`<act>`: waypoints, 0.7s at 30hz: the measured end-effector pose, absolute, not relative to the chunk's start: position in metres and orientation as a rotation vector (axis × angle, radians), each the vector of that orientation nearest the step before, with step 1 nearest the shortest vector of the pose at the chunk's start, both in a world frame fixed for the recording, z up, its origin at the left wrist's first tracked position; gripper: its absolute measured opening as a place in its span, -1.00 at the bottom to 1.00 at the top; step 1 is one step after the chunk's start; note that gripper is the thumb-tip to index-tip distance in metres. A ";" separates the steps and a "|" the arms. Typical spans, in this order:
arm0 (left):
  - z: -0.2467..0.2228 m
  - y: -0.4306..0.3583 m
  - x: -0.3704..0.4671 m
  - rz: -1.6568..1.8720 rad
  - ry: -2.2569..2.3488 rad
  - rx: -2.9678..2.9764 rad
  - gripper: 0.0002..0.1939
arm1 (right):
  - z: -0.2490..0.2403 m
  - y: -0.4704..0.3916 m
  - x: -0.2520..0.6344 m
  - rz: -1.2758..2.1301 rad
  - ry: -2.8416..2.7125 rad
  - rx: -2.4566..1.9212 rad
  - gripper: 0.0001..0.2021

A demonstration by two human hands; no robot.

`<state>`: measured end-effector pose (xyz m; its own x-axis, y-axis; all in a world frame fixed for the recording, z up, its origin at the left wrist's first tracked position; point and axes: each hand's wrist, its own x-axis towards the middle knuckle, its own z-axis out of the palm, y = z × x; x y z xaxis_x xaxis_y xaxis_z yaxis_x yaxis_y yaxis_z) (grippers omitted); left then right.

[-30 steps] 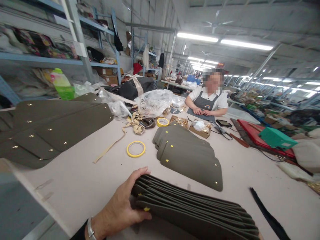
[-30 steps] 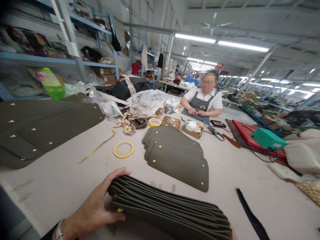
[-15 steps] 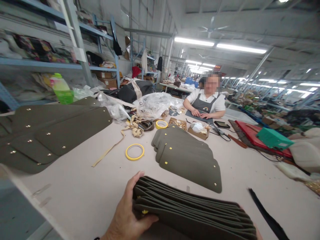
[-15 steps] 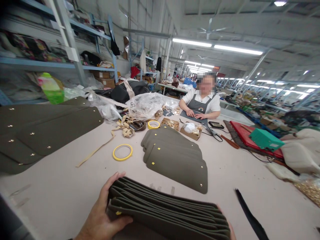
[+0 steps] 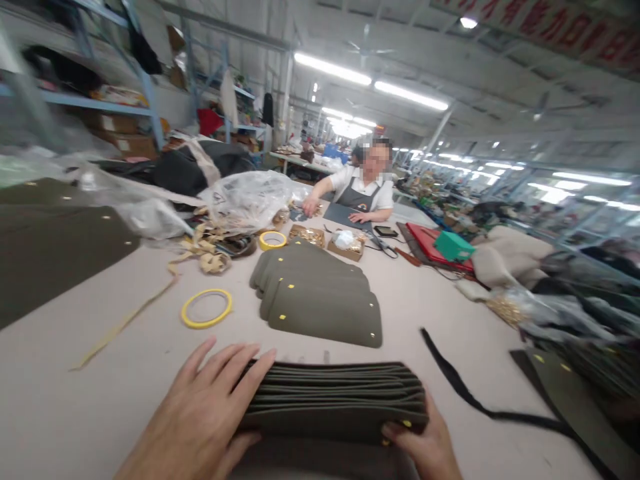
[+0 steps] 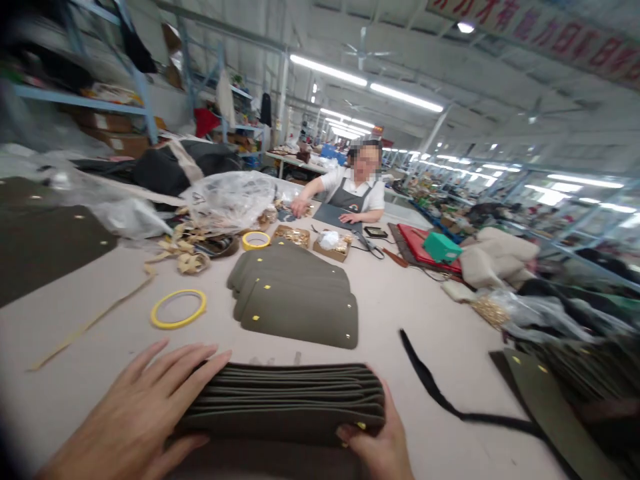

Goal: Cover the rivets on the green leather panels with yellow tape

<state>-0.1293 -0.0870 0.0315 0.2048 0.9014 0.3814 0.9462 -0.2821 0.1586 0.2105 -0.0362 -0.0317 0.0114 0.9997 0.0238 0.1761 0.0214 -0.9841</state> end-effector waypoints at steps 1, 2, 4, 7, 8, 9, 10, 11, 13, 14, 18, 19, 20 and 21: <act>0.034 -0.081 -0.123 -0.537 -1.812 -2.387 -0.20 | -0.028 -0.037 0.207 1.111 -1.322 -1.297 -0.21; 0.036 -0.076 -0.115 -0.470 -1.806 -2.438 -0.18 | -0.024 -0.037 0.204 1.125 -1.320 -1.280 -0.20; 0.038 -0.065 -0.098 -0.361 -1.763 -2.560 -0.14 | -0.017 -0.038 0.200 1.119 -1.336 -1.282 -0.13; 0.041 -0.055 -0.076 -0.256 -1.714 -2.618 -0.11 | -0.011 -0.043 0.204 1.035 -1.433 -1.338 0.03; 0.042 -0.053 -0.070 -0.232 -1.711 -2.610 -0.10 | -0.010 -0.046 0.207 0.985 -1.479 -1.354 0.07; 0.042 -0.052 -0.067 -0.210 -1.707 -2.608 -0.10 | -0.008 -0.049 0.210 0.920 -1.531 -1.366 0.08; 0.043 -0.051 -0.064 -0.188 -1.705 -2.613 -0.10 | -0.006 -0.053 0.213 0.843 -1.590 -1.372 0.07; 0.044 -0.051 -0.063 -0.169 -1.705 -2.619 -0.11 | -0.003 -0.057 0.216 0.754 -1.658 -1.376 0.04; 0.044 -0.049 -0.064 -0.144 -1.710 -2.626 -0.14 | 0.004 -0.064 0.219 0.551 -1.809 -1.370 -0.11; 0.043 -0.049 -0.065 -0.140 -1.707 -2.633 -0.15 | 0.008 -0.066 0.220 0.444 -1.883 -1.355 -0.22; 0.040 -0.047 -0.070 -0.146 -1.692 -2.647 -0.15 | 0.023 -0.070 0.217 0.124 -2.076 -1.272 -0.50; 0.040 -0.047 -0.070 -0.141 -1.689 -2.648 -0.15 | 0.025 -0.070 0.216 0.079 -2.093 -1.270 -0.51; 0.039 -0.047 -0.070 -0.135 -1.686 -2.649 -0.15 | 0.027 -0.069 0.215 0.045 -2.105 -1.276 -0.51; 0.039 -0.048 -0.070 -0.133 -1.681 -2.649 -0.15 | 0.028 -0.068 0.215 0.023 -2.115 -1.287 -0.51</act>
<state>-0.0699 -0.0476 0.0391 0.4233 0.9031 0.0720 0.9032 -0.4269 0.0445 0.2148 -0.0679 0.0281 -0.3037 0.7989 0.5191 0.7876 0.5171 -0.3350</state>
